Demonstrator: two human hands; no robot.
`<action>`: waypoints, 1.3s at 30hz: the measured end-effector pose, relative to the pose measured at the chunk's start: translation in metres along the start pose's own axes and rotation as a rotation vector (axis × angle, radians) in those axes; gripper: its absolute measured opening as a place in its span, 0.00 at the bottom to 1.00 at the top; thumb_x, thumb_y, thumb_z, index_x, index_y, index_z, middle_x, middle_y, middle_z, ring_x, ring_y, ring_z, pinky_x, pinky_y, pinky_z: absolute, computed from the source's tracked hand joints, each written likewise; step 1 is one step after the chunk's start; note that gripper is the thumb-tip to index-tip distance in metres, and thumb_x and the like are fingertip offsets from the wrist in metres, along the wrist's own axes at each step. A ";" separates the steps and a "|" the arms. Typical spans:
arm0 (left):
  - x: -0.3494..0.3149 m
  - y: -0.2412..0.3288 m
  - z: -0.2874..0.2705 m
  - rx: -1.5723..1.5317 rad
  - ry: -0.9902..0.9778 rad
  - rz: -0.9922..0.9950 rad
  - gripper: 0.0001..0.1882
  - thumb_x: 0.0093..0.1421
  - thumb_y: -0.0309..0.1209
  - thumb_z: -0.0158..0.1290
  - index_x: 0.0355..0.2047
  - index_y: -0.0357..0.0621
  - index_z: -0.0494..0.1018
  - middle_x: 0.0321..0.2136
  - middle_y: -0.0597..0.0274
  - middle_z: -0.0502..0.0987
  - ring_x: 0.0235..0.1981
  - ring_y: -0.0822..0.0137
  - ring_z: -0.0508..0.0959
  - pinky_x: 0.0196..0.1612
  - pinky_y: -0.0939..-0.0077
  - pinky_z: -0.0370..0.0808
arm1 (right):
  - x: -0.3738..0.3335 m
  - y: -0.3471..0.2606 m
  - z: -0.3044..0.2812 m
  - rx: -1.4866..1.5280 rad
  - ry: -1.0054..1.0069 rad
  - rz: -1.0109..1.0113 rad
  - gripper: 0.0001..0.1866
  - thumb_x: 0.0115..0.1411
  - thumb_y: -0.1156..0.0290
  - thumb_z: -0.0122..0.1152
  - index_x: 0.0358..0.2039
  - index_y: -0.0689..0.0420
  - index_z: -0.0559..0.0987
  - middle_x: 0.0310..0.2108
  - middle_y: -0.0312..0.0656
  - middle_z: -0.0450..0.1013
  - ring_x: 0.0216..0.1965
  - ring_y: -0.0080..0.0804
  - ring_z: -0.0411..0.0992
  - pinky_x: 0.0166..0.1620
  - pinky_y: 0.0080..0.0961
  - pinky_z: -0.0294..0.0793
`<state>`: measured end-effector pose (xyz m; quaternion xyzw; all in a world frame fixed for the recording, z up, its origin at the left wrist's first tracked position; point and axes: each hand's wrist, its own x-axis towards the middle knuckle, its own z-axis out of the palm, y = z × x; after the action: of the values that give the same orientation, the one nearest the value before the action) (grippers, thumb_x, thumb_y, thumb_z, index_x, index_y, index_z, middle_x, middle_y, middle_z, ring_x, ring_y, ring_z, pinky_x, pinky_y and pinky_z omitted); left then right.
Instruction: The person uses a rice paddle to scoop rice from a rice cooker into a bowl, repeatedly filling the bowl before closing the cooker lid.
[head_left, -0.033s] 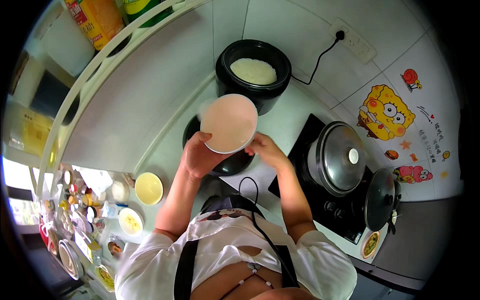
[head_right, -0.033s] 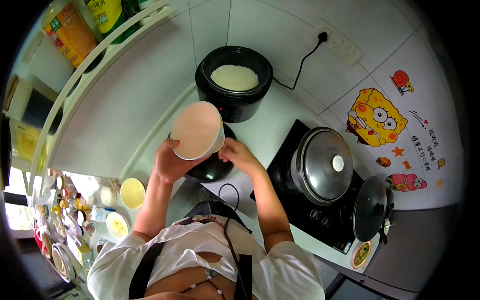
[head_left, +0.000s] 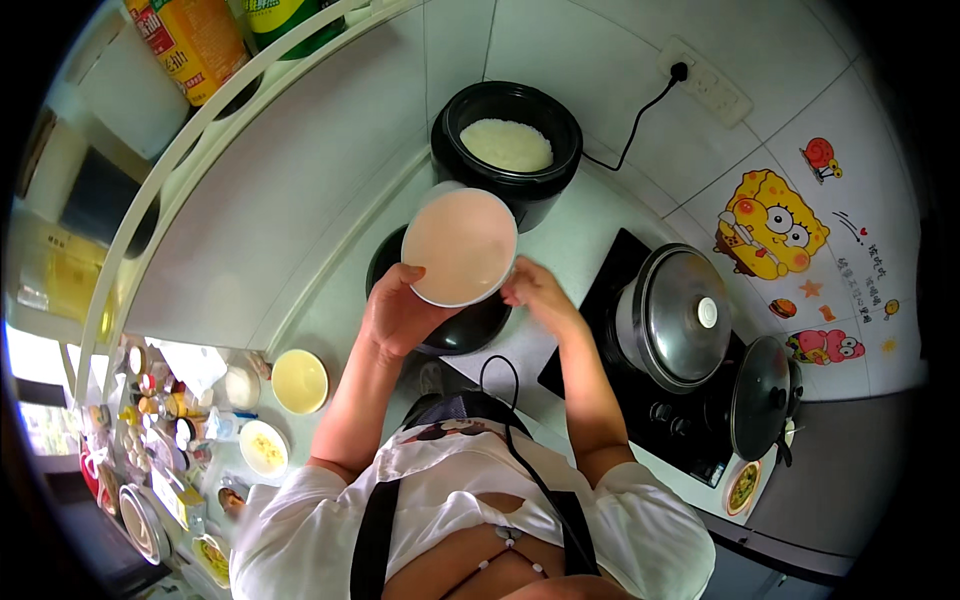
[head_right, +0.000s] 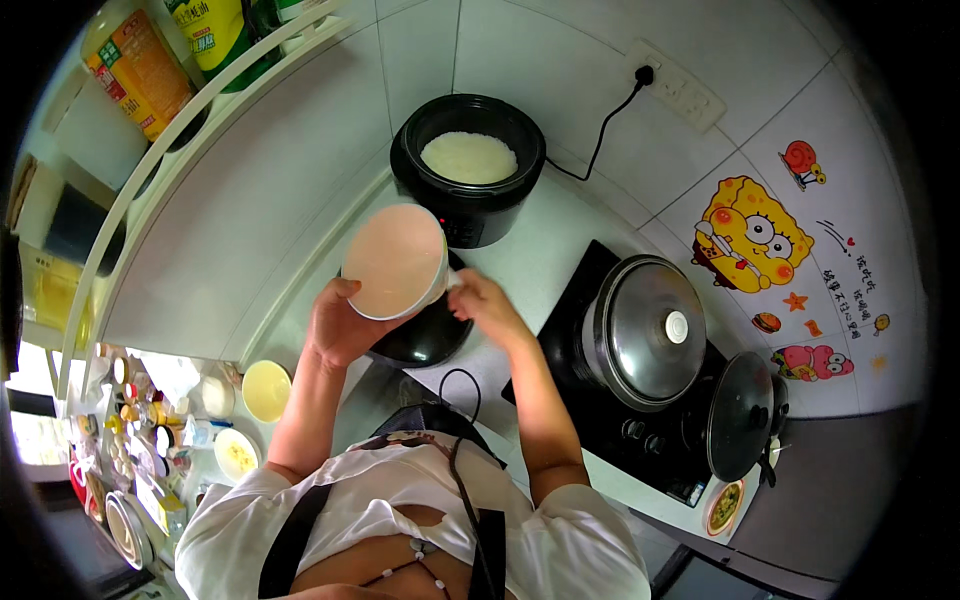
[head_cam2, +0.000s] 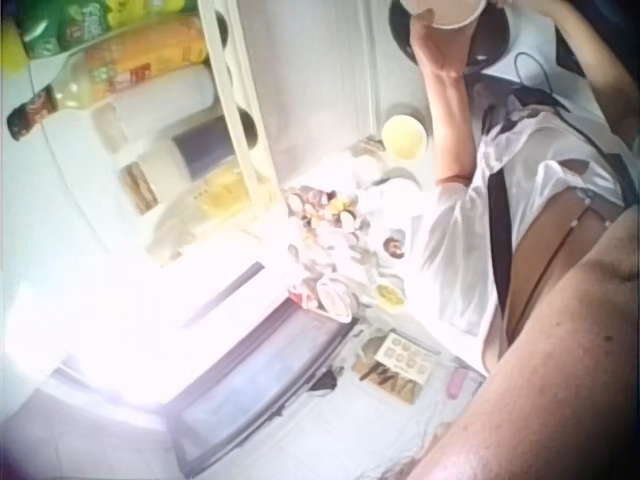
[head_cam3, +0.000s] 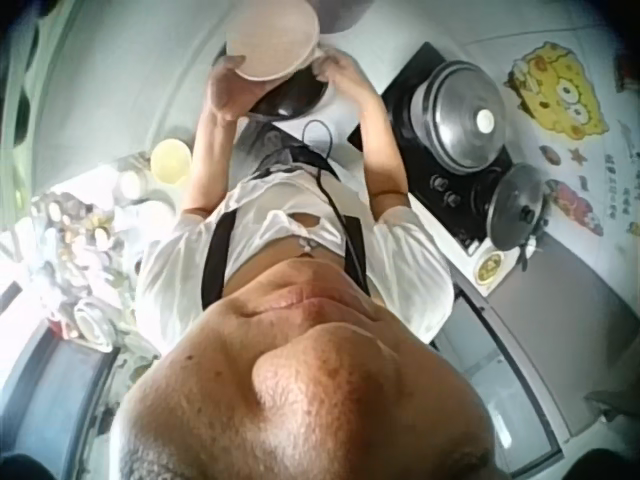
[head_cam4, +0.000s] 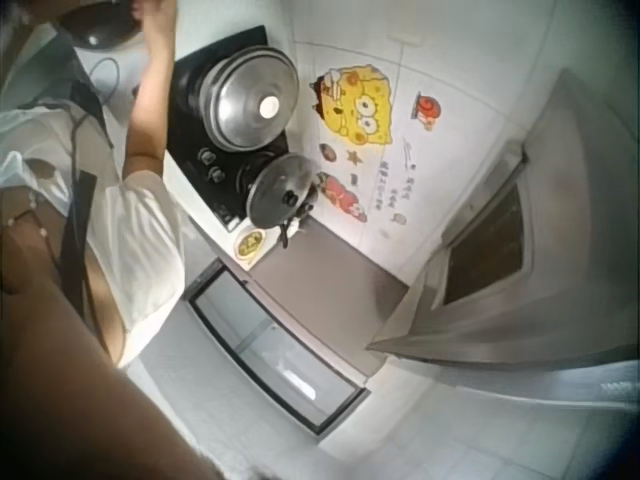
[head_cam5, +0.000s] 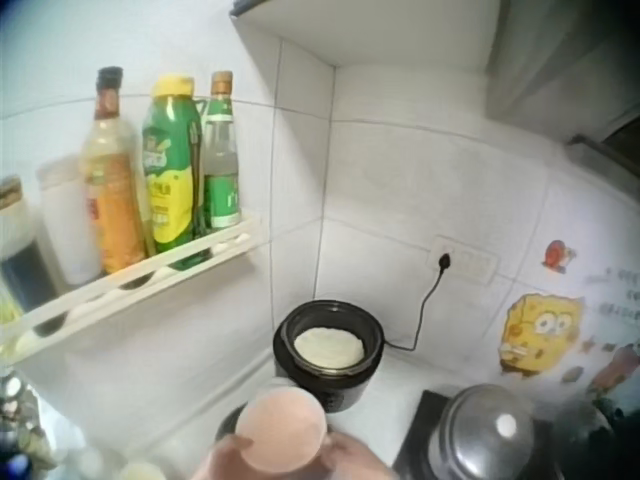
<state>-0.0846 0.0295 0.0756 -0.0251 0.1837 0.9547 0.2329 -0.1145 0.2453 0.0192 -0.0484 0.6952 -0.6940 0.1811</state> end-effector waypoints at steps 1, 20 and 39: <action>0.005 0.003 -0.004 0.015 0.012 0.013 0.31 0.49 0.32 0.49 0.55 0.36 0.58 0.52 0.51 0.64 0.54 0.54 0.64 0.57 0.55 0.60 | 0.001 -0.005 -0.008 0.044 0.171 0.032 0.09 0.58 0.66 0.53 0.33 0.59 0.73 0.21 0.32 0.68 0.23 0.18 0.65 0.28 0.19 0.67; 0.095 0.056 -0.089 0.287 0.472 0.304 0.30 0.48 0.32 0.50 0.54 0.53 0.59 0.49 0.61 0.61 0.52 0.60 0.63 0.53 0.54 0.62 | 0.203 -0.093 -0.084 -1.470 0.286 0.136 0.14 0.49 0.61 0.58 0.35 0.51 0.81 0.34 0.48 0.76 0.37 0.43 0.75 0.43 0.34 0.73; 0.112 0.066 -0.108 0.230 0.473 0.249 0.28 0.48 0.31 0.52 0.52 0.50 0.62 0.49 0.58 0.62 0.52 0.59 0.64 0.52 0.54 0.66 | 0.250 -0.066 -0.105 -1.127 -0.107 0.290 0.14 0.53 0.61 0.56 0.30 0.60 0.79 0.19 0.45 0.71 0.18 0.34 0.68 0.23 0.29 0.67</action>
<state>-0.2184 -0.0151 -0.0174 -0.1978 0.3416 0.9164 0.0658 -0.3923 0.2630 0.0345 -0.0767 0.9465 -0.1819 0.2553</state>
